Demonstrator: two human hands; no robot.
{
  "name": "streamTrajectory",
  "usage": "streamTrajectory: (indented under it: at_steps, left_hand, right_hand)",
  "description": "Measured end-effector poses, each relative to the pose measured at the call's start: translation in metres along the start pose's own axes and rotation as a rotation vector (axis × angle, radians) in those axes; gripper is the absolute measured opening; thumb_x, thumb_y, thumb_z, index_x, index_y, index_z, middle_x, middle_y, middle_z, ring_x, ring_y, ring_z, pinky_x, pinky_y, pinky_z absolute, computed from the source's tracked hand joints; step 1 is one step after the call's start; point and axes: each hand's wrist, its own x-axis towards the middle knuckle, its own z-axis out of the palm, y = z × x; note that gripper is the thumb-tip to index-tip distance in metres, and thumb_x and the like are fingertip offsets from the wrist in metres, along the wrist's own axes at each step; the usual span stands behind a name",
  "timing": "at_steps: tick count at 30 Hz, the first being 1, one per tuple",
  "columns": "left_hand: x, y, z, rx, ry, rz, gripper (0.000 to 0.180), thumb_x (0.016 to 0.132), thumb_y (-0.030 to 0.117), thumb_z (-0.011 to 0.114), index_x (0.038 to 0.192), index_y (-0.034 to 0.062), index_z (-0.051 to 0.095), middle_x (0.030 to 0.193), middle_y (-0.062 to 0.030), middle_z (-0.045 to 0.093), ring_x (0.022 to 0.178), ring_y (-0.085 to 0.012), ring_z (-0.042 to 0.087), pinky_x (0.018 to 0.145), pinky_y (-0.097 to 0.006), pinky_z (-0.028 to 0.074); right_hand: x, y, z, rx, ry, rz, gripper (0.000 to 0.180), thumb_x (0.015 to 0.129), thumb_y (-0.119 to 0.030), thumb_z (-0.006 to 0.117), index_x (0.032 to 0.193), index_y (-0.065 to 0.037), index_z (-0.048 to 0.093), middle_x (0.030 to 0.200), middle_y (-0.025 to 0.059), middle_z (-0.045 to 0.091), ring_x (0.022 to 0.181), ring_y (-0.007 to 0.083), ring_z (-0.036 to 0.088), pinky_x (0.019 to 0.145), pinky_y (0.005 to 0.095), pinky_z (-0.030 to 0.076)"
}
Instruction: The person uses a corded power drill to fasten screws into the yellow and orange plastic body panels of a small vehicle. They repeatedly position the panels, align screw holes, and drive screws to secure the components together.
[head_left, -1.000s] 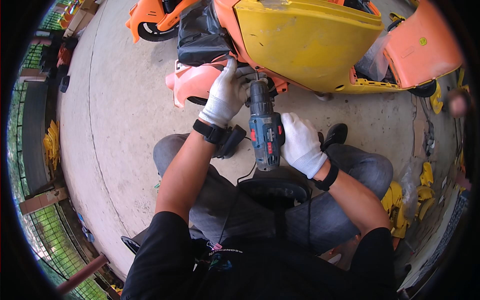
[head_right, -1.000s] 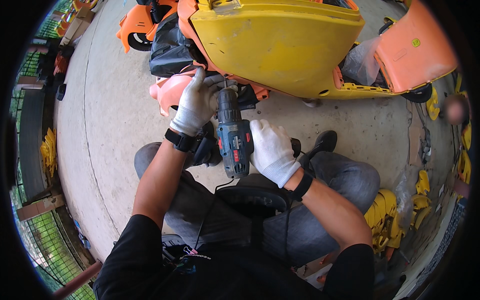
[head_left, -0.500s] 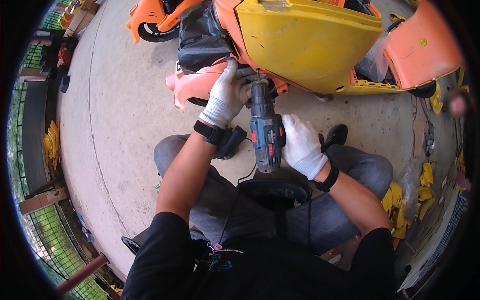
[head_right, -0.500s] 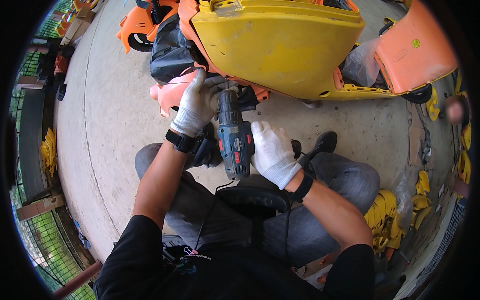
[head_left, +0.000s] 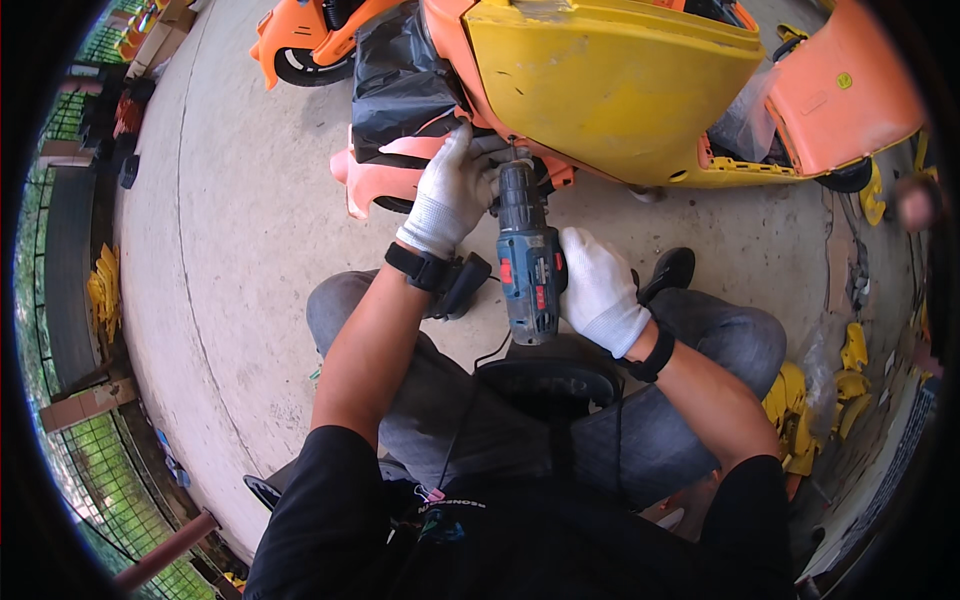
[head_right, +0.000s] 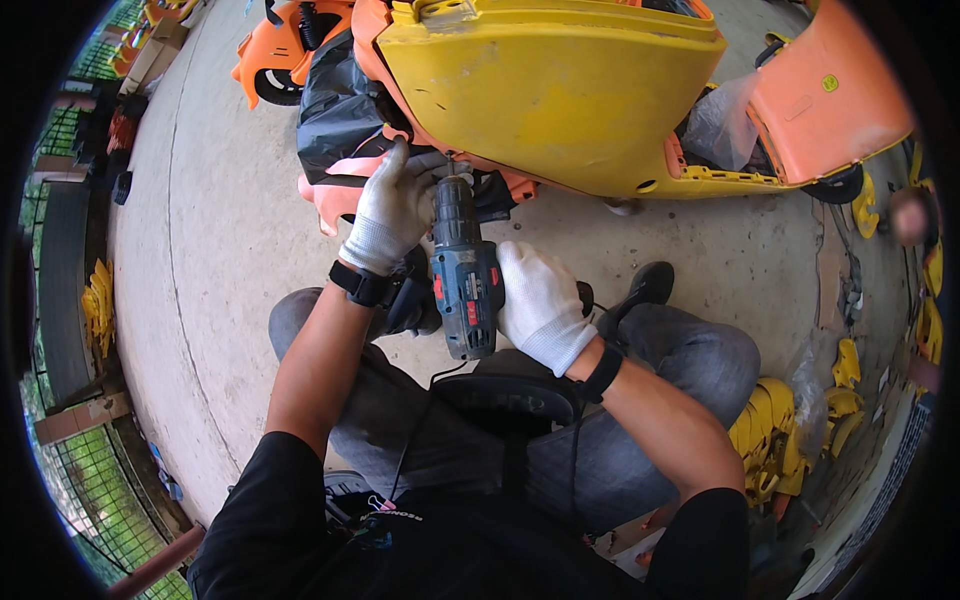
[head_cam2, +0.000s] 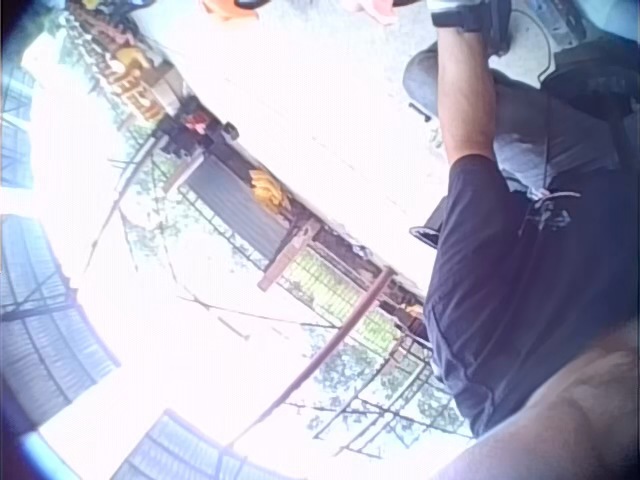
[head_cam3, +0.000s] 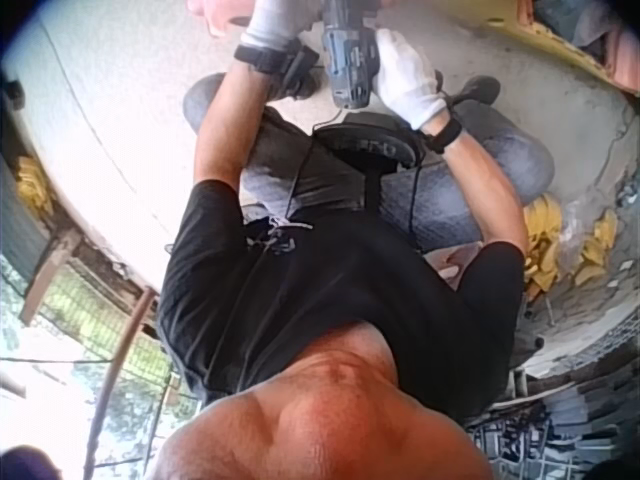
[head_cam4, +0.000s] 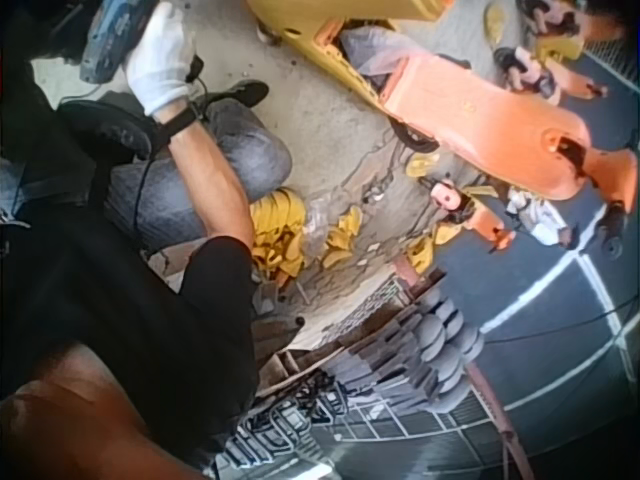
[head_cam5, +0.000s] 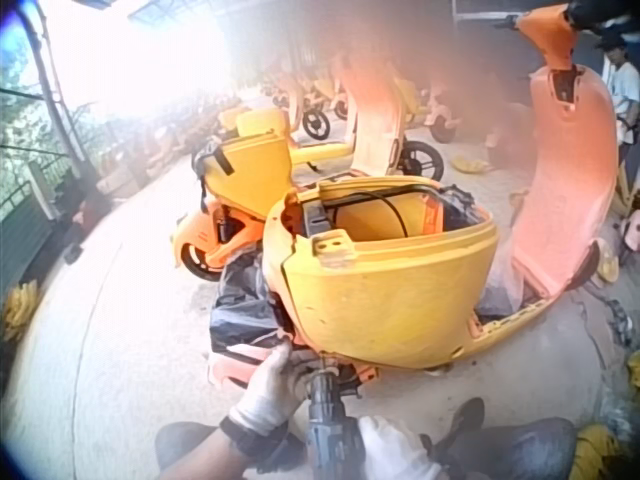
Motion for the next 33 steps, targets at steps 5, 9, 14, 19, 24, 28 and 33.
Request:
streamTrajectory:
  at_steps: [5,9,14,19,24,28,33]
  left_hand:
    - [0.002,-0.001,-0.002,0.009,-0.009,0.010,0.076,0.099,0.051,0.045,0.129,-0.0186,0.040,0.129,-0.0287,0.050,0.122,-0.0359,0.051,0.108,-0.041,0.039]
    - [0.001,0.000,-0.003,0.053,-0.023,0.040,0.077,0.100,0.052,0.044,0.129,-0.0185,0.040,0.129,-0.0279,0.050,0.121,-0.0351,0.051,0.108,-0.041,0.039]
    - [0.001,0.001,-0.003,-0.032,0.005,-0.030,0.072,0.097,0.054,0.049,0.122,-0.0138,0.047,0.121,-0.0241,0.055,0.113,-0.0339,0.056,0.100,-0.041,0.045]
    - [0.002,0.000,-0.009,0.053,-0.047,-0.018,0.066,0.099,0.050,0.047,0.126,-0.0104,0.045,0.124,-0.0230,0.053,0.115,-0.0324,0.055,0.104,-0.040,0.043]
    - [0.011,-0.008,-0.021,0.131,-0.045,0.047,0.082,0.097,0.059,0.045,0.133,-0.0143,0.041,0.131,-0.0262,0.050,0.118,-0.0339,0.054,0.106,-0.040,0.040]
    - [0.008,-0.003,-0.012,0.037,-0.037,-0.016,0.069,0.099,0.051,0.044,0.129,-0.0108,0.043,0.128,-0.0238,0.051,0.118,-0.0316,0.053,0.106,-0.040,0.041]
    - [0.003,-0.003,-0.007,0.216,-0.063,0.036,0.062,0.099,0.049,0.048,0.122,-0.0088,0.048,0.120,-0.0226,0.054,0.114,-0.0321,0.054,0.102,-0.042,0.044]
  right_hand:
    - [0.001,-0.004,0.001,0.036,-0.012,0.030,0.031,0.067,0.003,0.066,0.094,0.000,0.050,0.081,0.0228,0.057,0.075,0.0451,0.059,0.066,0.0508,0.047]
    - [0.000,-0.003,0.002,0.017,-0.020,0.027,0.031,0.067,0.001,0.069,0.092,0.001,0.050,0.081,0.0225,0.057,0.075,0.0446,0.059,0.065,0.0506,0.047]
    - [-0.001,-0.001,0.003,0.019,-0.026,0.018,0.033,0.067,0.000,0.071,0.092,0.001,0.051,0.080,0.0224,0.057,0.075,0.0441,0.060,0.064,0.0505,0.047]
    - [-0.001,-0.002,0.000,0.031,-0.027,0.016,0.033,0.067,-0.001,0.072,0.092,0.000,0.051,0.080,0.0223,0.058,0.075,0.0437,0.060,0.065,0.0501,0.048]
    - [-0.001,-0.004,-0.001,0.022,-0.027,0.009,0.032,0.068,0.000,0.071,0.094,0.000,0.053,0.081,0.0222,0.058,0.075,0.0434,0.060,0.066,0.0499,0.048]
    - [-0.002,-0.002,-0.002,0.030,-0.026,0.005,0.032,0.068,0.001,0.070,0.095,0.000,0.053,0.081,0.0222,0.059,0.075,0.0435,0.060,0.066,0.0498,0.048]
    - [-0.002,-0.002,-0.003,0.012,-0.039,0.009,0.033,0.067,0.001,0.070,0.095,0.000,0.053,0.081,0.0225,0.059,0.075,0.0437,0.060,0.066,0.0500,0.048]
